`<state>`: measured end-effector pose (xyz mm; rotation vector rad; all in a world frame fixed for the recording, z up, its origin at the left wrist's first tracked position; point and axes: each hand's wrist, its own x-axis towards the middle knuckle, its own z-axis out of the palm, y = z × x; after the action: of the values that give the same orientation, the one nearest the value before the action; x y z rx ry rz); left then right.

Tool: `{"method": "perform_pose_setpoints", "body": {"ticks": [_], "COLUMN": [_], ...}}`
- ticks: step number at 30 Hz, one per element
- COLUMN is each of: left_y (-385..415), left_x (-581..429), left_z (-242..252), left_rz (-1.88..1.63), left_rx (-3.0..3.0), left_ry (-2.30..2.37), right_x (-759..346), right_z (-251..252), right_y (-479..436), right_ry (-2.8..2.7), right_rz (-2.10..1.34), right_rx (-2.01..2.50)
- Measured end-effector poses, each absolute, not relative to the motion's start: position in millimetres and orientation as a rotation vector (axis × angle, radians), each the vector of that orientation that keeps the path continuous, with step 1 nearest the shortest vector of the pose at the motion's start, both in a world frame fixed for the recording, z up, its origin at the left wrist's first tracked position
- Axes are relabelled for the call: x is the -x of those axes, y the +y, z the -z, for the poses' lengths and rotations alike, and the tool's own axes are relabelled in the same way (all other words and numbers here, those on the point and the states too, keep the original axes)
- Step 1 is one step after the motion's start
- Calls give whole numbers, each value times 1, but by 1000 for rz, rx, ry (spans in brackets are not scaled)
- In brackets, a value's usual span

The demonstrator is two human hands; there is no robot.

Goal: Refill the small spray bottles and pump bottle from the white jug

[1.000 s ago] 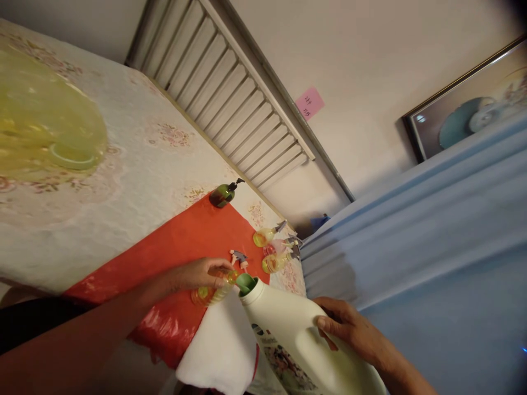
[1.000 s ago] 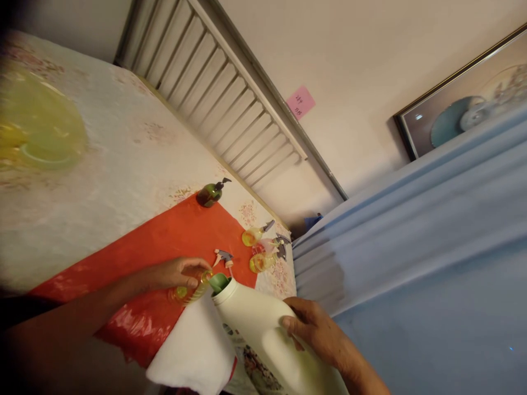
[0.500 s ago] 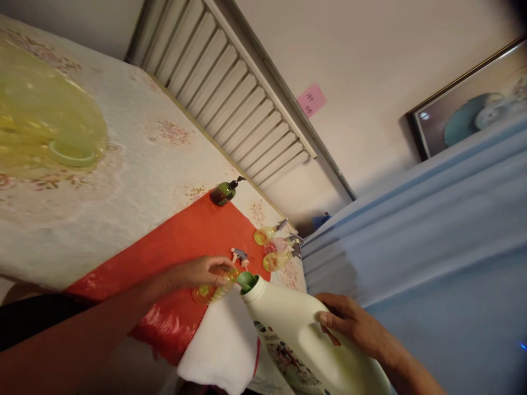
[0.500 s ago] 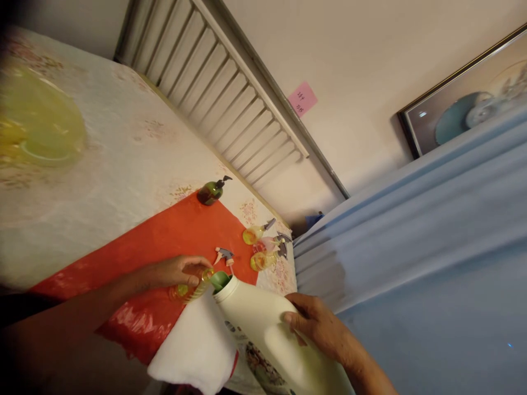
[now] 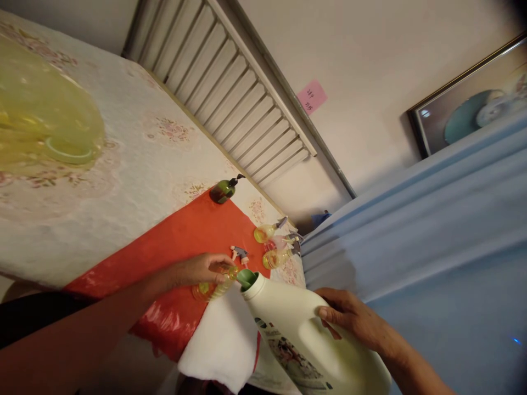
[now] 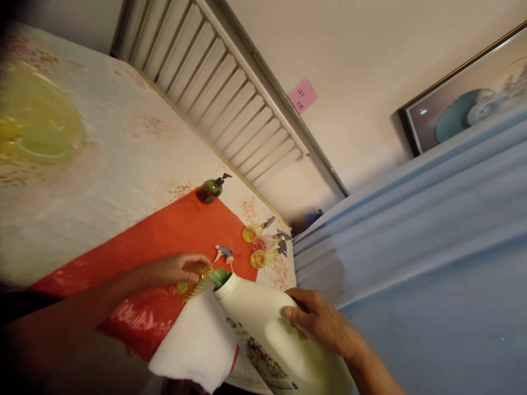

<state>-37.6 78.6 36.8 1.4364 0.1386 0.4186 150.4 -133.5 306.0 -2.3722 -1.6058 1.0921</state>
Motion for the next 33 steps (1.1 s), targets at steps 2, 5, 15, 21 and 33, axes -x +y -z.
{"method": "perform_pose_setpoints", "body": {"ticks": [2,5,15,21,33], "left_y": [78,78,77,76,78], "left_x": [37,37,41,41,38], "left_z": [-36,-35,-45,-45,-40], "left_rz": [-415,-417,-425,-407,-412], "left_rx": [-1418,-1417,-1438,-1412,-1426], "left_ry": [127,120,150,167,133], "right_x": [-150,-149,-150,-150,-151], "right_z": [-307,-307,-308,-308,-309], "right_y": [-133,-132,-133,-132,-132], "right_ry": [-1610,-1628,-1632,-1620,-1612], "right_rz": [-1093,-1086,-1088,-1100,-1098], "right_rx": [2375,2378,2387,2378,2411]}}
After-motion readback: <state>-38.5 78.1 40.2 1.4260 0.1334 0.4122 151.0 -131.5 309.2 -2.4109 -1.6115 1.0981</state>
